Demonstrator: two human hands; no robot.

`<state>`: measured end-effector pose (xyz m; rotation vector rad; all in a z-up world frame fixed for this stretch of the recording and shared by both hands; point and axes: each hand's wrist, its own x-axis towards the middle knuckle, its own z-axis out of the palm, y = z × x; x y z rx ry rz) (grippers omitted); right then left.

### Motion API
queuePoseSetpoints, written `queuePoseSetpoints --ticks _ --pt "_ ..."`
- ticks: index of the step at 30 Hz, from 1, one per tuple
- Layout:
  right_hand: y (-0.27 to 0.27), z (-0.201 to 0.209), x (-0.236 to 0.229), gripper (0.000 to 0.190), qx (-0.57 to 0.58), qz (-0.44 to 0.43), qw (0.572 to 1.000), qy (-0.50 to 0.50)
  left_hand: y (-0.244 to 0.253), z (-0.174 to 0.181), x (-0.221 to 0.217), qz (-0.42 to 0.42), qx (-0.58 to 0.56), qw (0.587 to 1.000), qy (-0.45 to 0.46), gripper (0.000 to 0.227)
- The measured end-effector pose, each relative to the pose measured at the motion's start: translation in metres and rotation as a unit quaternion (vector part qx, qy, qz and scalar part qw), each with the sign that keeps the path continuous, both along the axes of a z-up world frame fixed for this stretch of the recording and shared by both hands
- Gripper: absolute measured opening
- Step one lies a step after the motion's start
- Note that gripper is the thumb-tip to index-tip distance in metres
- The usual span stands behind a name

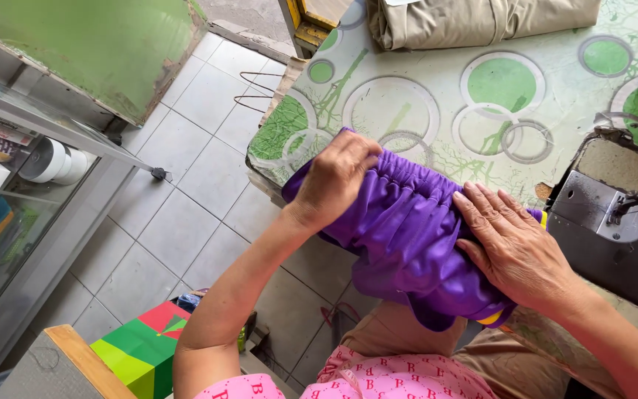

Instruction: Folding purple shorts and placing them into a plastic bag before writing on a label

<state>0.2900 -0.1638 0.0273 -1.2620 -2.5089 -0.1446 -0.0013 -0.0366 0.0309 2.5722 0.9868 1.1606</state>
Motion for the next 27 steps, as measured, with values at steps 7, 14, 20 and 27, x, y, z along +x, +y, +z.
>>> queuePoseSetpoints --ticks 7,14,20,27 --pt "-0.001 -0.001 0.003 0.061 -0.026 0.001 1.000 0.017 -0.007 -0.007 0.006 -0.091 -0.096 0.991 -0.005 0.021" --pt "-0.001 -0.003 0.004 0.060 -0.032 0.000 0.999 0.028 -0.014 -0.018 0.024 0.005 0.022 0.999 0.048 0.019" --pt "-0.001 -0.005 0.005 0.060 -0.048 -0.006 0.999 0.024 -0.021 0.037 -0.021 -0.104 -0.366 0.899 -0.216 0.004" --pt "-0.004 -0.007 0.002 0.051 -0.016 -0.007 0.995 0.101 -0.028 0.031 -0.077 0.279 -0.060 0.933 -0.219 0.033"
